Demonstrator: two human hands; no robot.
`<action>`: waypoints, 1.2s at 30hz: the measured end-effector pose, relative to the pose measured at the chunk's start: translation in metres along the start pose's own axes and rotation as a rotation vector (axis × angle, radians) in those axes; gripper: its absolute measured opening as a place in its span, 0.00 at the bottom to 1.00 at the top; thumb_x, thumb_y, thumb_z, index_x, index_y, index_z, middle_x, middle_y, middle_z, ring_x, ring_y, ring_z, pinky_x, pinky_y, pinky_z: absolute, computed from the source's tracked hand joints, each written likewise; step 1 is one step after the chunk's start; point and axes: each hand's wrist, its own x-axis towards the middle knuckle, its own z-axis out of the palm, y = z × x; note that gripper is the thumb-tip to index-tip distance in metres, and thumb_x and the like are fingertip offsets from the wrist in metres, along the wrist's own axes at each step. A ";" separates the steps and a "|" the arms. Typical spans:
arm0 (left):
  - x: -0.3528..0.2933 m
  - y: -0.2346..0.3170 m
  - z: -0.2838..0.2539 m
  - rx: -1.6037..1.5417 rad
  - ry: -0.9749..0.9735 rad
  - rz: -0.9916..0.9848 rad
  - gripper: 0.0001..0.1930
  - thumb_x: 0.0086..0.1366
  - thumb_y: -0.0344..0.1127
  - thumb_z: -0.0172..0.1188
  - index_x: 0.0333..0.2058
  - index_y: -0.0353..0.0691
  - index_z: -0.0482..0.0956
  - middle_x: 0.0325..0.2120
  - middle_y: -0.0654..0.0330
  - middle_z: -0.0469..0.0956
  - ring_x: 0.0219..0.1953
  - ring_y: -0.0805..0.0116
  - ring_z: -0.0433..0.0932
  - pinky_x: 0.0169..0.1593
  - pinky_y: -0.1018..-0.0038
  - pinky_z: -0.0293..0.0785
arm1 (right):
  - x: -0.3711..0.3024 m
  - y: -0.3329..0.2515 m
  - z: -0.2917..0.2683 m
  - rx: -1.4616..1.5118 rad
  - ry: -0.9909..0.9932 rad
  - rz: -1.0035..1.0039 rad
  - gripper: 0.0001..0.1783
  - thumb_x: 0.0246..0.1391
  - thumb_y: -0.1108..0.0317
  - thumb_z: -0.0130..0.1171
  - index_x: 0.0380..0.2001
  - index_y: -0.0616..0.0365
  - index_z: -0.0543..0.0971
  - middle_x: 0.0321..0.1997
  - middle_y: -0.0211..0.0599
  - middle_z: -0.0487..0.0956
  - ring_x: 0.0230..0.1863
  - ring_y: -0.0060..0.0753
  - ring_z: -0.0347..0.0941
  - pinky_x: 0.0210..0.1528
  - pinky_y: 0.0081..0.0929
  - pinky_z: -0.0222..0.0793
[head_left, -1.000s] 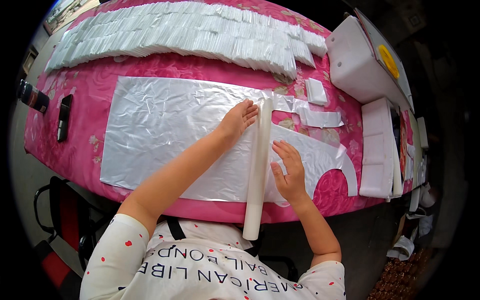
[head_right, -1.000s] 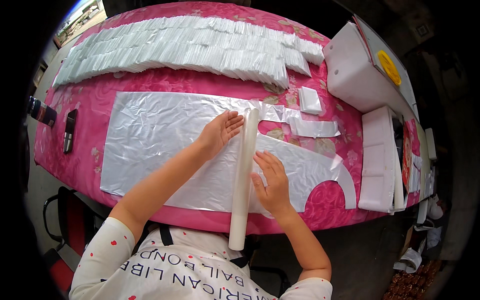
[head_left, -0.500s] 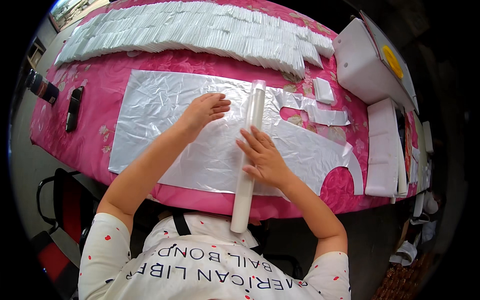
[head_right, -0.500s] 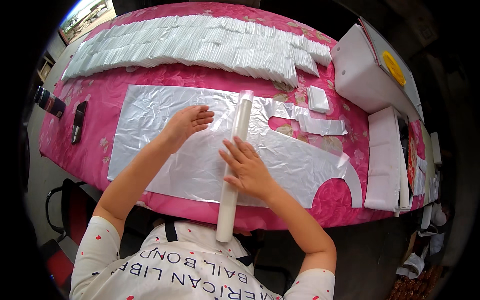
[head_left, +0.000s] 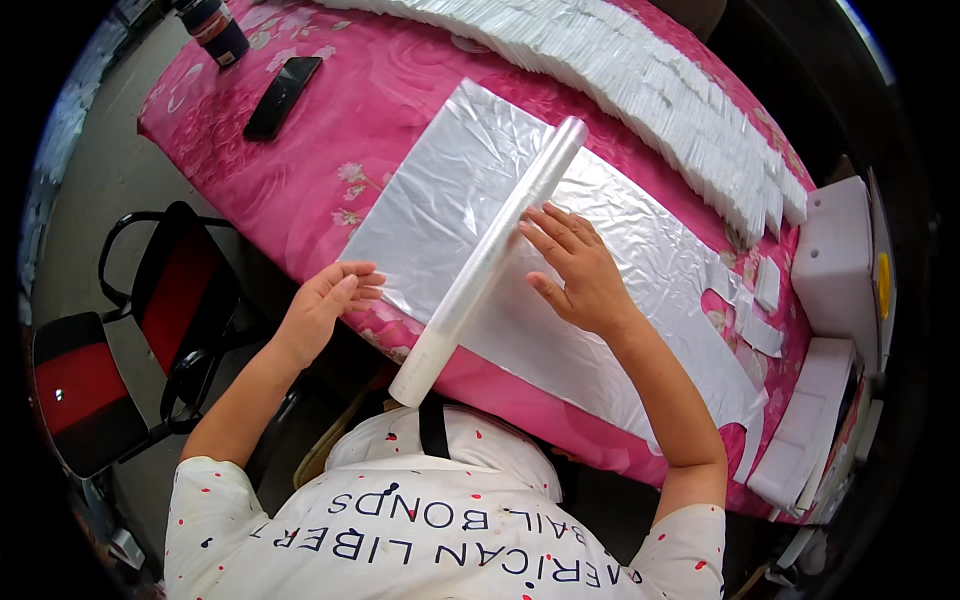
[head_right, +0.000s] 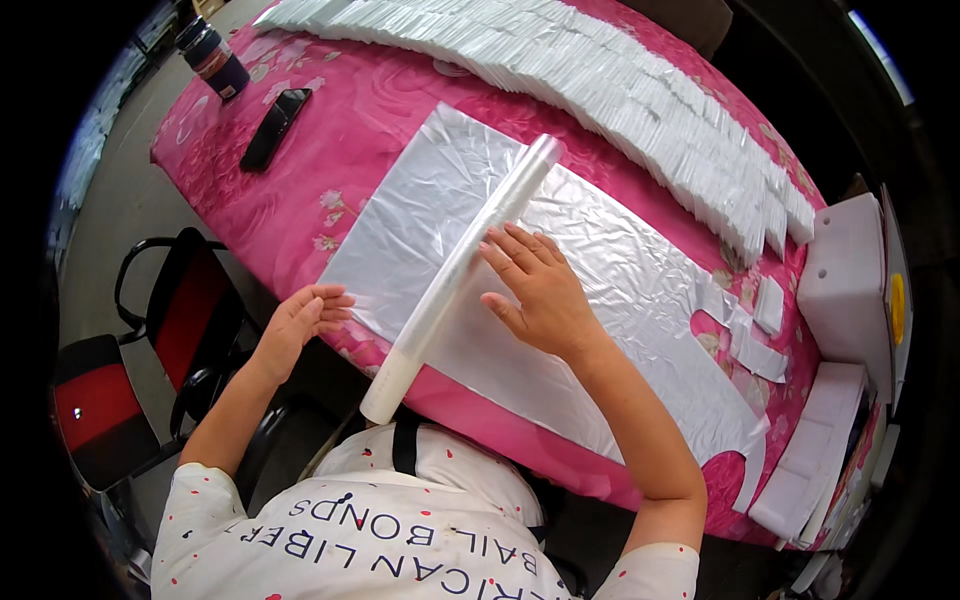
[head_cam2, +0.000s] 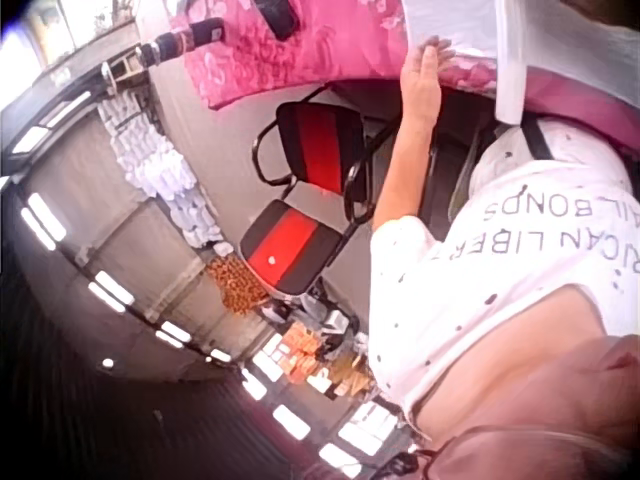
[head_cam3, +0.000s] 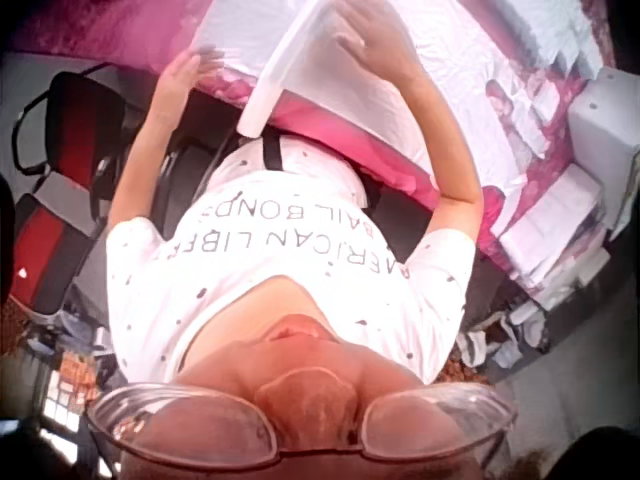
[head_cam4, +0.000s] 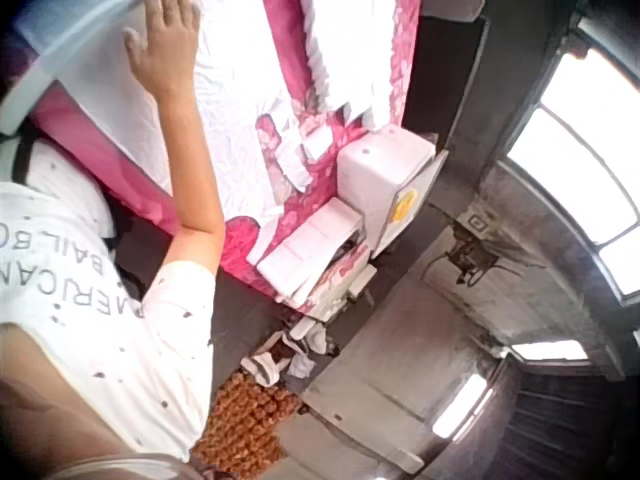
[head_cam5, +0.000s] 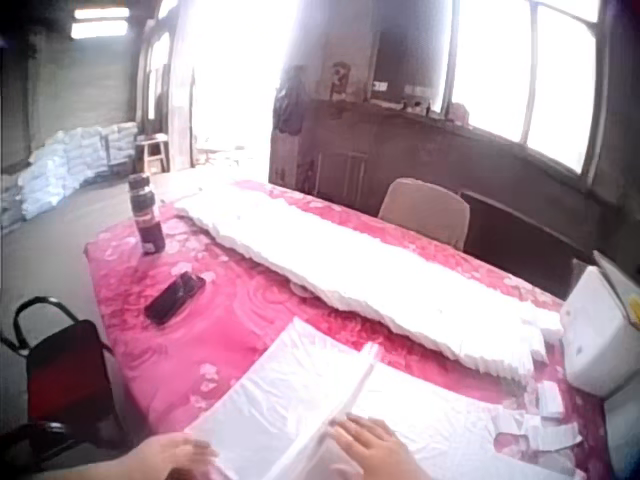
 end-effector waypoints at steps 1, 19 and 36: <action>-0.006 -0.006 -0.004 -0.030 0.000 -0.018 0.17 0.68 0.37 0.42 0.50 0.34 0.67 0.45 0.54 0.73 0.45 0.71 0.73 0.48 0.76 0.68 | 0.008 0.001 0.004 -0.060 -0.055 -0.010 0.27 0.53 0.52 0.50 0.53 0.55 0.69 0.61 0.39 0.64 0.65 0.42 0.53 0.64 0.39 0.47; -0.029 0.004 0.006 0.105 -0.120 -0.174 0.34 0.50 0.33 0.64 0.55 0.32 0.59 0.40 0.51 0.73 0.38 0.62 0.76 0.41 0.70 0.73 | 0.139 -0.051 0.098 0.712 0.609 0.672 0.49 0.46 0.66 0.57 0.62 0.67 0.38 0.64 0.63 0.44 0.66 0.55 0.42 0.66 0.43 0.36; -0.010 0.003 0.087 -0.273 -0.614 -0.506 0.24 0.53 0.37 0.62 0.46 0.34 0.67 0.33 0.59 0.74 0.34 0.73 0.75 0.38 0.74 0.72 | 0.005 -0.048 0.001 1.643 0.903 0.855 0.28 0.47 0.63 0.61 0.46 0.62 0.60 0.34 0.37 0.69 0.33 0.26 0.70 0.36 0.24 0.72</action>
